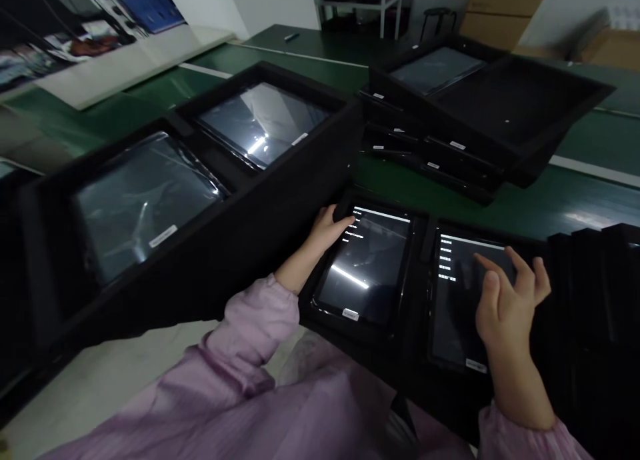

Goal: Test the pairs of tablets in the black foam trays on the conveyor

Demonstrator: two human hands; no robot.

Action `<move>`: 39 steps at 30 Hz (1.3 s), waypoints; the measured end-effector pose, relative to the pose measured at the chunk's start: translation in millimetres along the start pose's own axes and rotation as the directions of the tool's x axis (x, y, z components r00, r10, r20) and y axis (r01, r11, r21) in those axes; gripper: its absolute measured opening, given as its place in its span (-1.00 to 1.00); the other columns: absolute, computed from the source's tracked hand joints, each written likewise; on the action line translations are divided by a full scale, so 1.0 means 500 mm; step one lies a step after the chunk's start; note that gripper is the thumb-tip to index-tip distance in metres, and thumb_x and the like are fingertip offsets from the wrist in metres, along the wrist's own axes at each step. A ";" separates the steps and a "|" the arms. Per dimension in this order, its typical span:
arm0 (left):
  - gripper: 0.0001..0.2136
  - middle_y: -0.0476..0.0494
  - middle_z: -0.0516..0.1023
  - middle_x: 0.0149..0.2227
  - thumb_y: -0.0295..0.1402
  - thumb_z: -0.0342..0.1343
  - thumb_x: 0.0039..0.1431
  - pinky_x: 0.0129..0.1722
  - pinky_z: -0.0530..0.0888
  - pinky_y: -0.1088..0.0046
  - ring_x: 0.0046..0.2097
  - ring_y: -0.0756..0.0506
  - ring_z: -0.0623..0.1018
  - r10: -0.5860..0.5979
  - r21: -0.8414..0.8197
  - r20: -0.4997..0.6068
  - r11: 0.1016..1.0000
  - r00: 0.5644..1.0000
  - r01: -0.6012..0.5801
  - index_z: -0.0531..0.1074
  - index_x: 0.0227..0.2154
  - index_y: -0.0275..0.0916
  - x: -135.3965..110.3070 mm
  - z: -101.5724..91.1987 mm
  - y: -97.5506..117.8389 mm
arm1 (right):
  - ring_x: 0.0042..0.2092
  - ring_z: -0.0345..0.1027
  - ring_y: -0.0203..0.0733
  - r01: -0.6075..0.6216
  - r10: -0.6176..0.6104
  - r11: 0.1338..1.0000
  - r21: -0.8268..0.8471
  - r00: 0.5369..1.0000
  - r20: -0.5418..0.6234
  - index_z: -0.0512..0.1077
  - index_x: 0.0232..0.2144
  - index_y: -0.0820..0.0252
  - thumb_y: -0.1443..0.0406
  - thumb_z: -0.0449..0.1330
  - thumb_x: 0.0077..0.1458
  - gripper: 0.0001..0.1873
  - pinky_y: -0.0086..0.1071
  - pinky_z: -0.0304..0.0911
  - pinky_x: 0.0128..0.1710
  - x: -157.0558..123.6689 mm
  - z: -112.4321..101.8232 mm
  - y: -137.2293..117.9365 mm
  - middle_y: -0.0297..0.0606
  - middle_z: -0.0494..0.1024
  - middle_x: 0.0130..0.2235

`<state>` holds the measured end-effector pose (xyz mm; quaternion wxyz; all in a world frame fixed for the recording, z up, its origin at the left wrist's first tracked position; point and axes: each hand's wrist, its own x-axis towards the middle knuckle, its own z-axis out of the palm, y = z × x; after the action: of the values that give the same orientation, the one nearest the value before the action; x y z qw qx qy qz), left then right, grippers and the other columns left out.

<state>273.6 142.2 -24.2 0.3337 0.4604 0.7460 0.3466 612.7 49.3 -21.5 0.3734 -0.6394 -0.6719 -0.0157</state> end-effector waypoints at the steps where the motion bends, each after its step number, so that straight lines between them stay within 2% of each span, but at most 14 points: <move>1: -0.53 -0.45 0.52 0.20 -0.24 0.33 0.09 0.28 0.41 0.15 0.28 -0.41 0.51 -0.013 0.017 0.001 1.000 1.000 0.013 0.56 0.07 -0.30 0.005 0.001 0.007 | 0.47 -0.06 0.37 -0.006 0.006 1.000 0.007 1.000 -0.017 0.65 0.00 0.27 0.00 -0.17 0.50 -0.32 0.36 0.00 0.38 0.000 -0.003 0.000 0.14 0.40 0.30; 5: -0.48 -0.48 0.48 0.24 -0.27 0.34 0.07 0.38 0.30 0.11 0.37 -0.45 0.41 -0.041 0.057 -0.010 0.997 0.999 0.042 0.53 0.10 -0.33 0.006 0.002 0.026 | 0.42 0.05 0.33 -0.049 0.052 0.998 0.039 0.994 -0.091 0.66 -0.05 0.27 -0.01 -0.16 0.50 -0.31 0.36 0.07 0.34 -0.008 -0.019 0.004 0.13 0.48 0.24; 11: -0.51 -0.37 0.49 0.27 -0.18 0.17 0.23 0.35 0.34 0.11 0.34 -0.36 0.46 -0.044 0.011 -0.008 0.999 0.999 0.044 0.49 0.18 -0.24 -0.008 -0.006 0.016 | 0.39 0.11 0.30 -0.160 0.168 0.984 0.074 0.979 -0.115 0.68 -0.11 0.25 -0.04 -0.17 0.49 -0.29 0.29 0.13 0.31 -0.022 -0.040 0.008 0.11 0.53 0.20; 15: -0.58 -0.31 0.53 0.24 -0.23 0.15 0.20 0.39 0.30 0.14 0.34 -0.34 0.45 -0.033 -0.036 -0.027 0.999 0.999 0.032 0.54 0.10 -0.23 -0.004 -0.005 0.008 | 0.39 0.10 0.28 -0.123 0.128 0.990 0.074 0.990 -0.066 0.70 -0.14 0.20 -0.01 -0.09 0.49 -0.37 0.27 0.12 0.32 -0.023 -0.034 0.009 0.06 0.52 0.20; 19: -0.56 -0.31 0.55 0.22 -0.23 0.16 0.16 0.37 0.34 0.11 0.30 -0.33 0.49 -0.052 -0.113 -0.018 0.992 0.998 0.050 0.53 0.09 -0.23 -0.006 -0.006 0.005 | 0.46 -0.07 0.34 -0.035 0.034 0.998 0.049 0.999 0.032 0.69 -0.09 0.18 0.01 -0.07 0.48 -0.41 0.35 0.02 0.35 -0.023 -0.022 0.015 0.08 0.37 0.30; 21: -0.53 -0.29 0.57 0.19 -0.22 0.16 0.13 0.32 0.41 0.11 0.25 -0.33 0.53 -0.059 -0.162 0.016 0.985 0.998 0.061 0.52 0.11 -0.22 -0.009 -0.008 0.006 | 0.47 -0.12 0.35 -0.014 0.011 0.999 0.041 0.999 0.052 0.68 -0.07 0.18 -0.01 -0.09 0.48 -0.39 0.38 -0.03 0.37 -0.023 -0.019 0.018 0.07 0.32 0.33; 25: -0.43 -0.24 0.63 0.07 -0.27 0.19 0.01 0.17 0.55 0.11 0.10 -0.31 0.63 -0.076 -0.245 0.125 0.964 0.989 0.104 0.50 0.15 -0.22 -0.014 -0.019 0.003 | 0.48 -0.13 0.36 -0.042 0.039 0.998 0.049 0.998 0.057 0.71 -0.15 0.16 -0.04 -0.09 0.48 -0.35 0.38 -0.02 0.38 -0.026 -0.018 0.020 0.01 0.38 0.31; 27: -0.38 -0.22 0.59 0.12 -0.32 0.21 -0.06 0.20 0.54 0.14 0.15 -0.31 0.60 -0.060 -0.280 0.165 0.954 0.984 0.105 0.49 0.17 -0.18 -0.013 -0.027 -0.002 | 0.49 -0.14 0.38 -0.049 0.045 0.997 0.059 0.997 0.065 0.71 -0.16 0.15 -0.06 -0.08 0.47 -0.35 0.38 -0.01 0.37 -0.028 -0.019 0.021 0.01 0.40 0.31; 31: -0.32 -0.15 0.45 0.27 -0.40 0.25 -0.14 0.37 0.36 0.22 0.36 -0.30 0.43 0.026 -0.266 0.189 0.964 0.982 0.026 0.51 0.18 -0.08 -0.013 -0.038 -0.018 | 0.47 -0.06 0.38 -0.059 0.057 0.997 0.044 0.997 0.050 0.71 -0.16 0.15 -0.07 -0.08 0.47 -0.35 0.32 0.05 0.36 -0.027 -0.024 0.018 0.01 0.47 0.27; 34: -0.30 -0.16 0.39 0.31 -0.38 0.27 -0.10 0.41 0.30 0.22 0.40 -0.30 0.38 0.055 -0.235 0.203 0.972 0.978 -0.006 0.48 0.23 -0.08 -0.015 -0.038 -0.025 | 0.43 0.06 0.36 -0.080 0.080 0.996 0.047 0.997 0.009 0.71 -0.15 0.18 -0.06 -0.09 0.47 -0.34 0.27 0.12 0.32 -0.021 -0.029 0.011 0.05 0.54 0.20; 39: -0.25 -0.18 0.37 0.33 -0.42 0.29 -0.12 0.45 0.23 0.24 0.41 -0.27 0.36 0.031 -0.230 0.190 0.973 0.981 0.014 0.44 0.26 -0.14 -0.012 -0.031 -0.014 | 0.38 0.15 0.37 -0.091 0.092 0.994 0.059 0.996 -0.010 0.71 -0.18 0.19 -0.08 -0.10 0.47 -0.31 0.25 0.20 0.24 -0.015 -0.033 0.005 0.07 0.57 0.17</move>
<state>259.8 130.8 -20.7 0.4538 0.4531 0.6632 0.3858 622.0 35.3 -14.9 0.3964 -0.6582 -0.6398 0.0170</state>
